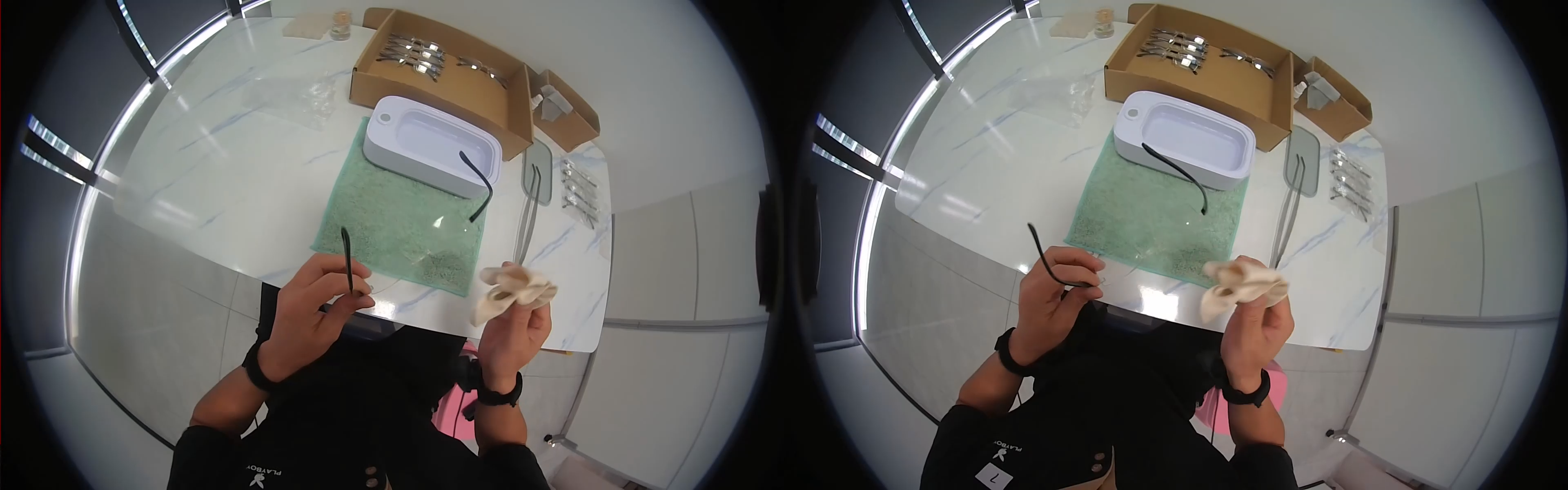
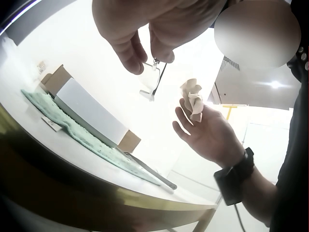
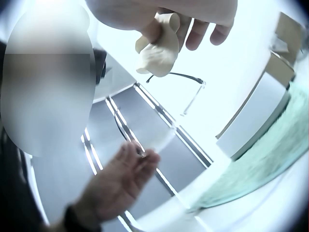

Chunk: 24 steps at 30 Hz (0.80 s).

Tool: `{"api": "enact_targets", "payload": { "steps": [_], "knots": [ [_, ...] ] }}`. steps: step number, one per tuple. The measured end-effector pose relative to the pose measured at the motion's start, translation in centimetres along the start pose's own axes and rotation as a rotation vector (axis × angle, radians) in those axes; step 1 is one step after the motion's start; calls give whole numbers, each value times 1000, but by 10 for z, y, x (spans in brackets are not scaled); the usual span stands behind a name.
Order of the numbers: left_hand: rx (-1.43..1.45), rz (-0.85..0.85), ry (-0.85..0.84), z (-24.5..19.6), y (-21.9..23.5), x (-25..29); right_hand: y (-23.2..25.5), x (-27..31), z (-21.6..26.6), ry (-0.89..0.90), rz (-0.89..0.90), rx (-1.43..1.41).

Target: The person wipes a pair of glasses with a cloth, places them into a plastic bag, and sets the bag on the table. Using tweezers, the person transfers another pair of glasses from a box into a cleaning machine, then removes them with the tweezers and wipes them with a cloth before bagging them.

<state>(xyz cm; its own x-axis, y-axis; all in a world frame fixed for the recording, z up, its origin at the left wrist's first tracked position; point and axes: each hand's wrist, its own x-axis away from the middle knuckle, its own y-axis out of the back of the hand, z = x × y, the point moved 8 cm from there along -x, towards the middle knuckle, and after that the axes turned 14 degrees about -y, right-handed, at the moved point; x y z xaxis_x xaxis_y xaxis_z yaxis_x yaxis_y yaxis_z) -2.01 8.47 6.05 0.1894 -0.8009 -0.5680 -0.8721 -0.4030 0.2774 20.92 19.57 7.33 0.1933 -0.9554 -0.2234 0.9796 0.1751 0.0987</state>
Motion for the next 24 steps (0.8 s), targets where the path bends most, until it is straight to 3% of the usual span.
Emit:
{"api": "enact_targets", "payload": {
  "steps": [2, 3, 4, 6, 9, 12, 20, 22, 23, 24],
  "knots": [
    [-41, -6, -33, -3, 0, 0, 0, 2, -31, -426, 13, -672],
    [-17, -22, -15, -3, 1, 0, -7, 6, -41, -583, -33, -754],
    [9, -38, 4, -3, 2, 0, -10, 7, -45, -583, -39, -754],
    [16, -63, 15, 0, 2, 1, -33, 18, -65, -795, 162, -883],
    [76, -99, 26, 3, -3, 5, -52, 25, -76, -925, 300, -962],
    [112, -147, 8, 1, -2, 7, -62, 24, -72, -973, 307, -1031],
    [-6, -110, -9, 0, 5, 11, -69, 13, -68, -864, 340, -941],
    [-28, -96, -18, 3, 4, 13, -56, 3, -49, -469, 352, -163],
    [-42, -84, -28, 5, 2, 13, -56, 3, -49, -468, 356, -165],
    [-45, -87, -27, 6, 1, 15, -52, -1, -31, -192, 271, 129]
  ]
}}
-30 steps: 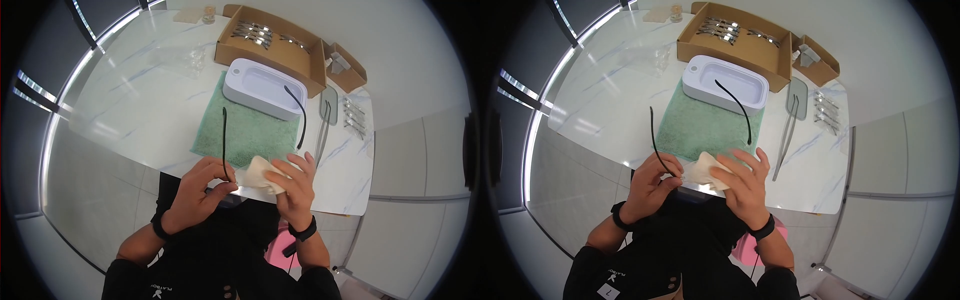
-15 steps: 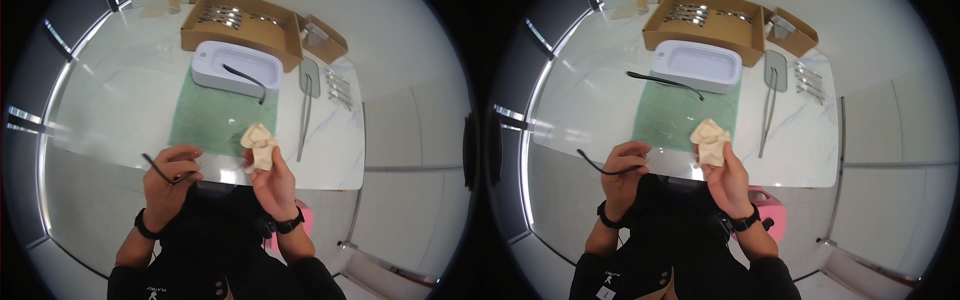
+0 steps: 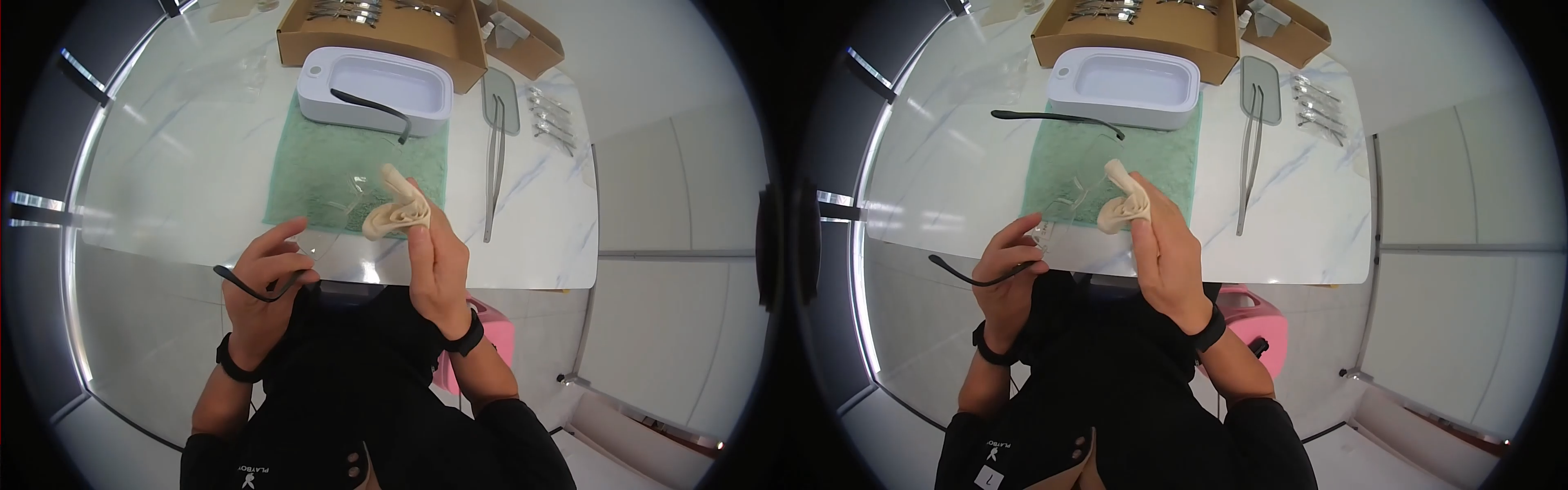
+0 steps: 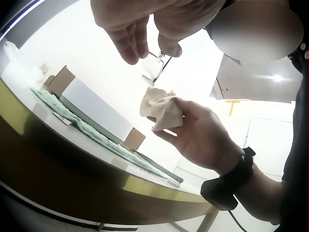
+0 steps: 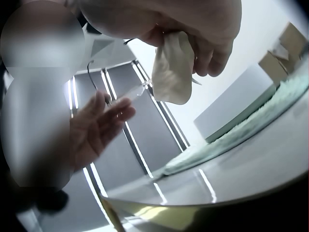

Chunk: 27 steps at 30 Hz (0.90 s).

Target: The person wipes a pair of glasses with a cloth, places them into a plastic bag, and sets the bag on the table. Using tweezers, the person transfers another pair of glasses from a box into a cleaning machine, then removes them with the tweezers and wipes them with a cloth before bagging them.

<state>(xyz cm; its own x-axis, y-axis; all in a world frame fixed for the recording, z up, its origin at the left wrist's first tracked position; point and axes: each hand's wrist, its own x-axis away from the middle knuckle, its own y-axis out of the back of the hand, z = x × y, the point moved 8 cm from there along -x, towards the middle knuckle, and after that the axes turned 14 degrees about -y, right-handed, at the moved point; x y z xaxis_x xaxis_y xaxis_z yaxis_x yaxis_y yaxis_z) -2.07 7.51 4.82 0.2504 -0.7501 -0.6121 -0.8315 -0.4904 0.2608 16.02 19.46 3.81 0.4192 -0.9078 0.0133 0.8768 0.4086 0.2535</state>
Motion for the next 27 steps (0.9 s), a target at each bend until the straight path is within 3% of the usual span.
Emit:
{"api": "enact_targets", "payload": {
  "steps": [1, 2, 4, 5, 7, 8, 10, 15, 18, 20, 24, 27],
  "knots": [
    [14, -8, 2, 1, 0, 1, 1, 7, 18, 228, -135, 313],
    [28, -15, 2, 2, -1, 1, 2, 9, 18, 231, -133, 311],
    [3, 20, -14, 2, -4, 3, 4, 6, -1, -20, -33, 106],
    [-30, 44, -37, 3, -3, 1, 1, 2, 1, 7, -26, 105],
    [4, 39, -28, 4, -4, 5, -14, 4, -39, -478, 158, -968],
    [47, 43, -15, 5, -6, 5, -15, 4, -37, -473, 169, -968],
    [59, 45, -52, 2, -7, 1, -29, 9, -40, -626, 290, -1230],
    [17, 163, -111, 1, -15, 5, -39, 14, -24, -636, 296, -1226],
    [-21, 204, -139, -6, -18, 2, -41, 14, -17, -518, 298, -1177],
    [-33, 227, -154, -9, -20, 2, -41, 15, -20, -458, 293, -972],
    [-78, 283, -210, -10, -25, 6, -41, 11, -23, -441, 265, -958],
    [-124, 315, -251, -12, -27, 8, -37, 8, -32, -542, 149, -938]
  ]
}}
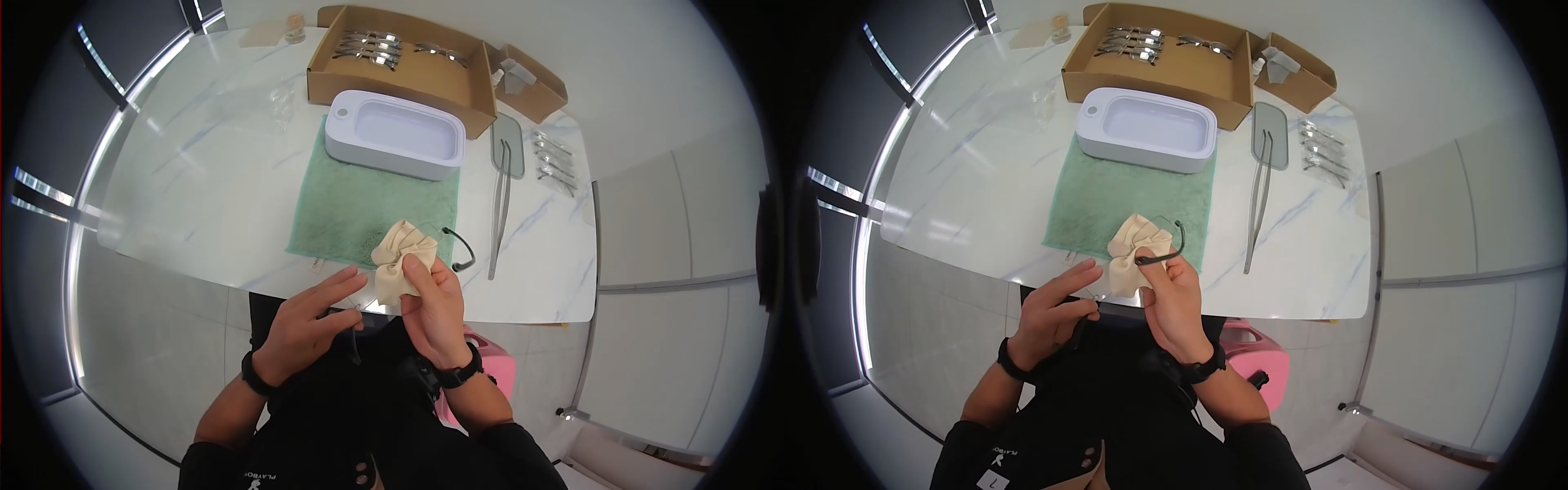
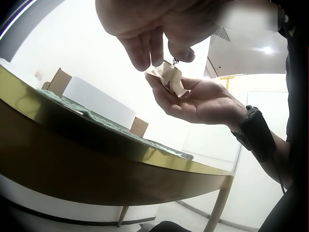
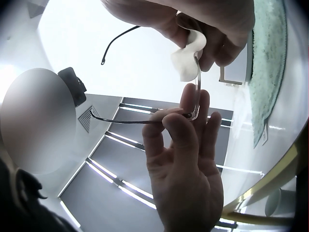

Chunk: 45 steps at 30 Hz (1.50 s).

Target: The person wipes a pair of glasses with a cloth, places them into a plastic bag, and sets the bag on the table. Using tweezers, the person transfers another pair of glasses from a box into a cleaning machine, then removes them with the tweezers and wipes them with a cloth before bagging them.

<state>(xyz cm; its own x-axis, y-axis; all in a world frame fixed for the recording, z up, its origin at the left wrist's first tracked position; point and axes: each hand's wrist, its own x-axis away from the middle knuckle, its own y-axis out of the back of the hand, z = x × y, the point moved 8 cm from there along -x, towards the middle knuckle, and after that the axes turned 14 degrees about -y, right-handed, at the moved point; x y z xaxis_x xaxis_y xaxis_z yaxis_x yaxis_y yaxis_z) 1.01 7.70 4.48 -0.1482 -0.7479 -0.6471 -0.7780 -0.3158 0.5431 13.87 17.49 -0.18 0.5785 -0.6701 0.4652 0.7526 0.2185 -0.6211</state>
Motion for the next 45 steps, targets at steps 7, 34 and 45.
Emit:
{"api": "enact_targets", "payload": {
  "steps": [7, 34, 45],
  "knots": [
    [-27, 46, -24, -4, -3, -3, 19, -9, 21, 188, -143, 54],
    [37, -60, 40, -5, 0, -2, 20, -2, 40, 459, -247, 778],
    [10, -202, 121, 10, 21, 3, 41, 4, 11, 9, 237, 228]
  ]
}}
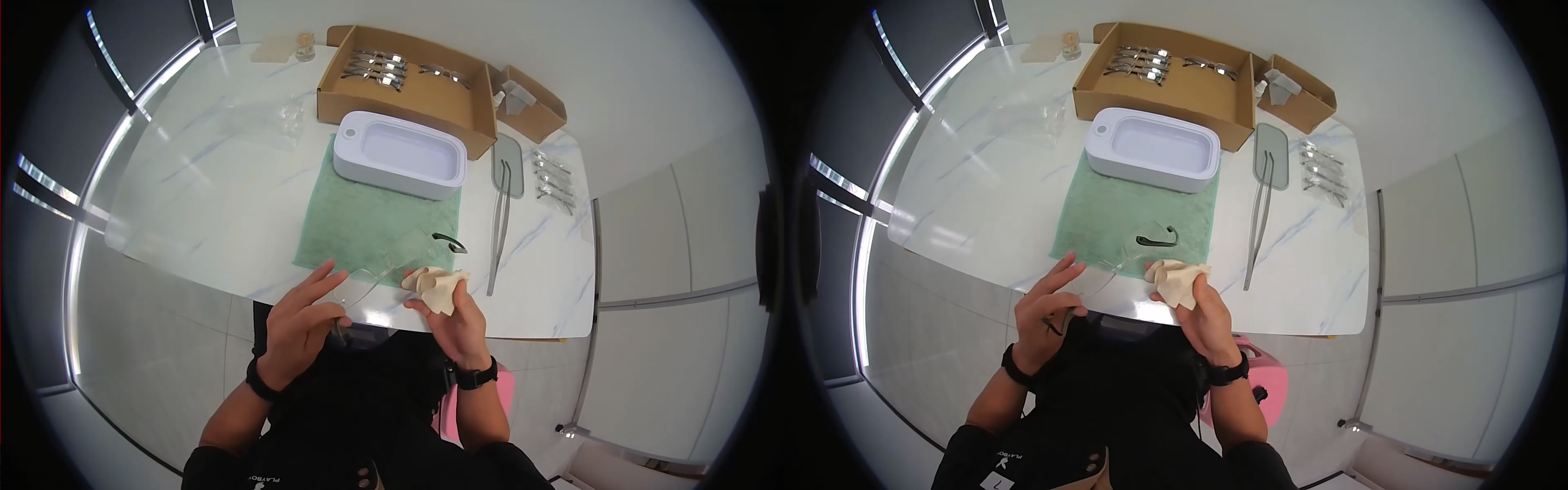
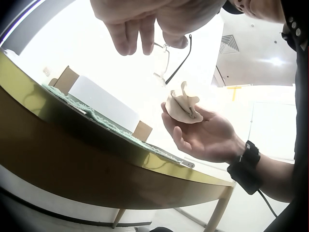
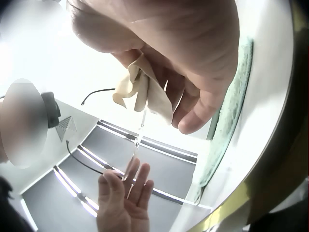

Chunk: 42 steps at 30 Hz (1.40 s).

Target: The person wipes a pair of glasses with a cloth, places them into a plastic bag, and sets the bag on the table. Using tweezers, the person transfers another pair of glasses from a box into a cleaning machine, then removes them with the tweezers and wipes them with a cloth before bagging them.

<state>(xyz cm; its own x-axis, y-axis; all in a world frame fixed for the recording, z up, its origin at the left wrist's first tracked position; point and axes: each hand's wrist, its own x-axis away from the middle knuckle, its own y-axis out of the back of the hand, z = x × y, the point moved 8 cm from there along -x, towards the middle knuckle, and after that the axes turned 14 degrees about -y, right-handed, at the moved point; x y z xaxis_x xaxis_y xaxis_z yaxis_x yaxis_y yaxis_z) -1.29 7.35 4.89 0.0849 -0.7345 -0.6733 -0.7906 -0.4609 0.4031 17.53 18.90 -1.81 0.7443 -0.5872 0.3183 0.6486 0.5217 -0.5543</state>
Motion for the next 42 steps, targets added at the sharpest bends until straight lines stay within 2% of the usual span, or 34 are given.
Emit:
{"api": "enact_targets", "payload": {
  "steps": [2, 9, 13, 15, 19, 21, 24, 28, 30, 31, 33, 37, 39, 40, 42],
  "knots": [
    [-8, -5, -21, 0, -4, -1, -11, -1, -8, -61, 143, -125],
    [-72, 28, -84, -10, -11, -10, -44, -11, -33, -140, 156, -125],
    [-94, 62, -106, -10, -19, -5, -60, -15, -45, -215, 248, -119],
    [-56, 84, -104, -10, -21, -6, -51, -19, -40, -116, 9, 284],
    [-67, 61, -100, -8, -21, -7, -55, -17, -33, -138, -51, 102],
    [-105, 90, -135, -5, -28, -1, -56, -14, -38, -179, 2, -179],
    [-64, 59, -121, -7, -34, -1, -64, -13, -35, -172, -65, -254],
    [-67, 81, -134, -8, -33, -6, -58, -15, -28, -96, -109, -124],
    [-66, 100, -113, -4, -33, -6, -49, -14, -22, 11, -274, 152],
    [-68, 99, -111, -4, -32, -6, -49, -15, -22, 9, -272, 153],
    [-9, 120, -119, -6, -34, -5, -48, -12, -14, 121, -332, 246],
    [7, 75, -136, -12, -30, -10, -38, -11, -14, 105, -362, 385],
    [-18, 76, -110, -10, -26, -10, -38, -13, -12, 46, -222, 552],
    [-26, 72, -105, -9, -22, -10, -33, -13, -11, 42, -212, 554],
    [-19, 49, -71, -3, -13, -10, -21, -13, -9, 34, -139, 271]
  ]
}}
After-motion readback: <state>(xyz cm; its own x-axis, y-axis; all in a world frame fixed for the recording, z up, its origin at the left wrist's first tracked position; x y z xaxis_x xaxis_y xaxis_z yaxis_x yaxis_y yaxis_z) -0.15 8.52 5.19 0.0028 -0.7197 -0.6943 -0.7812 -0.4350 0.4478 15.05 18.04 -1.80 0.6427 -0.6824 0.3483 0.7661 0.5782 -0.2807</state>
